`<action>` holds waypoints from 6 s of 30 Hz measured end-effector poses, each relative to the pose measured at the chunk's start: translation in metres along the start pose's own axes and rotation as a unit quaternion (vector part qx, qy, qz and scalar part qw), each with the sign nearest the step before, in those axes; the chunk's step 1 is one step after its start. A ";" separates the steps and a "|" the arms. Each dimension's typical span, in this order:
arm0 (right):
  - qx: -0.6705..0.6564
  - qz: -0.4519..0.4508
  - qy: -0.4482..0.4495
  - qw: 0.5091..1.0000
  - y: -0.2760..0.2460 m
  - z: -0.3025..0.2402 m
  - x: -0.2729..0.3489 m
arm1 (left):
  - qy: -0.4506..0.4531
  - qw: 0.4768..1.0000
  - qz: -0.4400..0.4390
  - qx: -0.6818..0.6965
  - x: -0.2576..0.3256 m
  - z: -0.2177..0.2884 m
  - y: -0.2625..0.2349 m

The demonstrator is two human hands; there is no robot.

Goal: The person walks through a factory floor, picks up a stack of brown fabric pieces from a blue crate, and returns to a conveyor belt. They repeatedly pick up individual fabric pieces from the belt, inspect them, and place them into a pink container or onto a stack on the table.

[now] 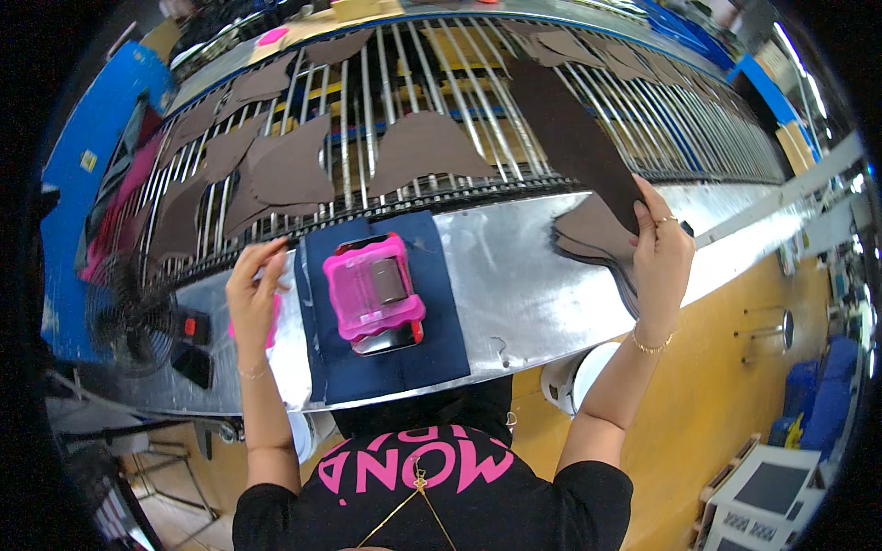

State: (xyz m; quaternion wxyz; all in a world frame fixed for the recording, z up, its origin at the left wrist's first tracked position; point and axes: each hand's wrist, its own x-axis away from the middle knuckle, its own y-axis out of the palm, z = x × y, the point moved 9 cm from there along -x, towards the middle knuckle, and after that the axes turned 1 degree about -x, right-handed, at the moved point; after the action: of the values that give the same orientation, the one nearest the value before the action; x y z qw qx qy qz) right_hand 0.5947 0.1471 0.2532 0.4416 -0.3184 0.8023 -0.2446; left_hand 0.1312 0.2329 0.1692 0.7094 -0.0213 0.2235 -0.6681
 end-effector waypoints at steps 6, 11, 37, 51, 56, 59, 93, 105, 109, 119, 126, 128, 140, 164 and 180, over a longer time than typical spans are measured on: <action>-0.480 -0.074 0.004 0.874 0.082 -0.084 0.025 | 0.129 0.990 0.062 0.003 -0.008 0.036 0.004; -0.601 -0.196 -0.010 0.775 0.144 -0.149 0.068 | -0.046 0.987 0.048 0.144 0.002 0.012 -0.068; -0.276 -0.199 0.059 0.938 0.135 0.053 0.119 | 0.189 0.946 -0.179 -0.194 0.008 0.045 0.068; -0.178 -0.066 0.106 0.976 -0.004 0.066 0.040 | 0.395 0.861 -0.191 -0.258 -0.027 0.116 0.184; -0.300 -0.019 0.083 0.950 0.028 0.024 -0.019 | 0.296 0.929 -0.012 -0.222 -0.080 0.111 0.107; -0.444 -0.099 0.119 0.883 0.123 0.015 -0.036 | 0.249 0.945 0.056 -0.203 -0.084 0.076 0.032; 0.334 0.011 0.331 0.882 0.056 0.273 0.080 | -0.071 0.997 -0.015 0.014 0.005 -0.067 -0.026; 0.287 -0.012 0.378 0.880 0.052 0.281 0.063 | -0.066 0.998 -0.006 -0.005 0.020 -0.061 -0.028; 0.363 -0.073 0.285 0.884 0.052 0.250 0.043 | -0.081 0.997 0.005 -0.004 0.025 -0.057 -0.031; 0.119 0.028 0.008 0.993 0.009 0.040 0.010 | -0.019 0.998 -0.020 -0.048 0.010 -0.026 -0.009; -0.272 0.091 -0.113 0.951 0.022 -0.072 0.012 | 0.136 0.986 0.035 -0.093 -0.013 0.044 0.006; -0.364 0.038 -0.115 0.924 0.049 -0.099 0.015 | 0.132 0.989 0.048 -0.053 -0.020 0.043 0.000; -0.461 -0.297 -0.171 0.818 0.170 -0.170 0.084 | 0.012 0.997 0.077 -0.029 0.025 0.022 -0.102; -0.331 -0.175 -0.014 0.927 0.103 0.053 0.091 | 0.232 0.922 -0.220 -0.218 0.001 0.064 0.099; -0.212 -0.176 -0.027 0.961 0.139 -0.023 -0.004 | 0.593 0.711 0.151 -0.346 -0.091 0.171 0.179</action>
State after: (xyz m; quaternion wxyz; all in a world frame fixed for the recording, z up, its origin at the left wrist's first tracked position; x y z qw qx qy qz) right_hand 0.5351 0.2470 0.1731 0.3350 -0.5476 0.7549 -0.1342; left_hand 0.3576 0.2935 0.2905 0.4653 0.1688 0.8142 -0.3036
